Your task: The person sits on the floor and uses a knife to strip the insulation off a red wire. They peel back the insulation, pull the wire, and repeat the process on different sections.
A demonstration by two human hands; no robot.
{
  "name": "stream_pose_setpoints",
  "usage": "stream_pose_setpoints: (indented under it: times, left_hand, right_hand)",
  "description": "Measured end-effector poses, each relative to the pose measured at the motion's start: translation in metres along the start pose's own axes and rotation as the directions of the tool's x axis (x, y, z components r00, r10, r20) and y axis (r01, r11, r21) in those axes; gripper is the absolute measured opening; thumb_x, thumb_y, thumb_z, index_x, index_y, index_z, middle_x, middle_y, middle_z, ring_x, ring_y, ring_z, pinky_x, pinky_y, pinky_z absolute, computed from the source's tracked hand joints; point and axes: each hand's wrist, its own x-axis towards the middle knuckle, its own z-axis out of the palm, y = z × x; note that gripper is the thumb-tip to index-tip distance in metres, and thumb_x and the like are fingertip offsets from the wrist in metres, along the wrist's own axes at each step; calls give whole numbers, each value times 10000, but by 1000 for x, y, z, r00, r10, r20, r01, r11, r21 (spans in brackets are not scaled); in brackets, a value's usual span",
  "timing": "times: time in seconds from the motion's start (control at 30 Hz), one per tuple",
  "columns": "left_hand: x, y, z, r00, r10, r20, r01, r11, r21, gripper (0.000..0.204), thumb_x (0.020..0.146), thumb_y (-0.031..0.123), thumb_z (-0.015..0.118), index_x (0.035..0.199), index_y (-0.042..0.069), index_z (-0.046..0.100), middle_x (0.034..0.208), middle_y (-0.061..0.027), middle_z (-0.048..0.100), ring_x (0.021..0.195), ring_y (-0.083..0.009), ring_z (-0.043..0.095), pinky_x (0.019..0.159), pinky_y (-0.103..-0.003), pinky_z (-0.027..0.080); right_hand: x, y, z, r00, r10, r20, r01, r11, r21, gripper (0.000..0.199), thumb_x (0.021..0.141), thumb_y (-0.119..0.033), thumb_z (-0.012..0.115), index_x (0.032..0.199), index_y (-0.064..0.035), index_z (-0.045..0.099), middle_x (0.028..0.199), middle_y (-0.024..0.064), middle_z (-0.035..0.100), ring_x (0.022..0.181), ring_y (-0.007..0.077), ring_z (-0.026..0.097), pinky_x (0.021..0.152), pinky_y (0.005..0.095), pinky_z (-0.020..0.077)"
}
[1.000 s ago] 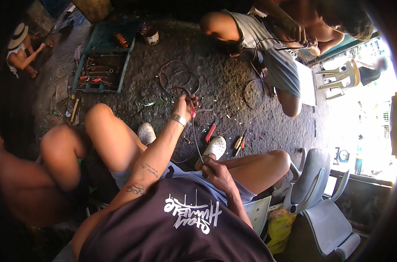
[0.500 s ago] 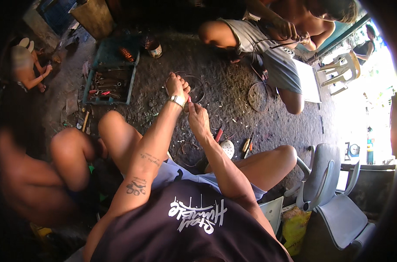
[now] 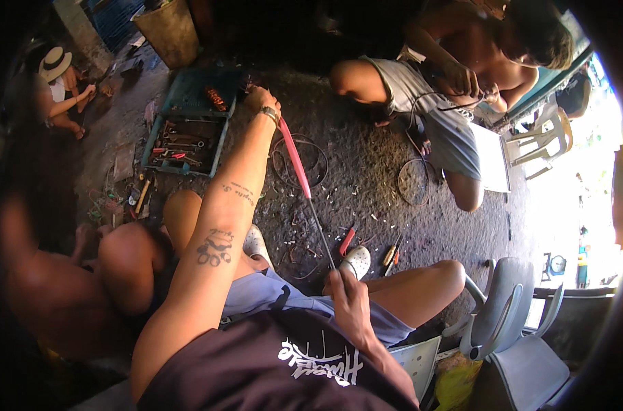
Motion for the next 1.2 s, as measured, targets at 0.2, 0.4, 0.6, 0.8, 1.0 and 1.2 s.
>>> stream_pose_setpoints:
  times: [0.2,0.4,0.6,0.8,1.0,1.2]
  left_hand:
    - [31,17,30,1000,13,27,-13,1000,7,547,1036,540,434,877,40,588,607,-101,579,420,-232,504,388,-339,367]
    - [74,23,39,890,66,451,-12,992,-123,605,986,640,508,820,66,597,610,-40,575,465,-213,539,423,-380,406]
    - [26,-55,-35,853,-157,498,67,979,193,828,803,824,610,1092,52,542,800,-57,553,683,-210,532,654,-422,493]
    - [-75,-178,-133,515,-768,380,593,640,489,967,839,616,735,1337,-137,389,1295,-340,535,1249,-466,543,1002,-631,504]
    - [-94,-156,-113,454,-392,800,597,800,53,329,1106,215,359,1232,-15,558,1352,-182,615,1287,-353,582,1110,-524,485]
    - [-141,-109,-103,264,-248,932,666,746,10,292,1100,201,381,1210,2,565,1382,-215,582,1351,-376,518,1126,-547,453]
  right_hand:
    - [-75,-8,-52,976,217,2,-217,976,-31,346,1052,-258,529,848,6,620,597,47,511,554,125,450,535,319,368]
    - [-87,-5,-67,981,196,-2,-195,978,-67,330,1043,-248,541,859,6,646,585,80,535,537,150,483,540,328,405]
    - [2,18,-40,996,-85,-35,81,993,-90,154,1035,-143,548,1004,-2,600,594,171,532,491,261,504,515,387,402]
    - [53,45,3,991,-131,-1,128,973,-192,172,1030,-179,566,963,-26,600,653,232,591,618,429,626,554,462,443]
    - [55,84,29,977,-195,81,210,945,-252,365,1003,-313,630,1124,31,622,936,224,703,916,373,705,765,468,518]
    - [151,57,54,978,-183,-96,200,953,228,430,1027,-357,613,1184,41,576,831,148,659,762,224,622,692,414,491]
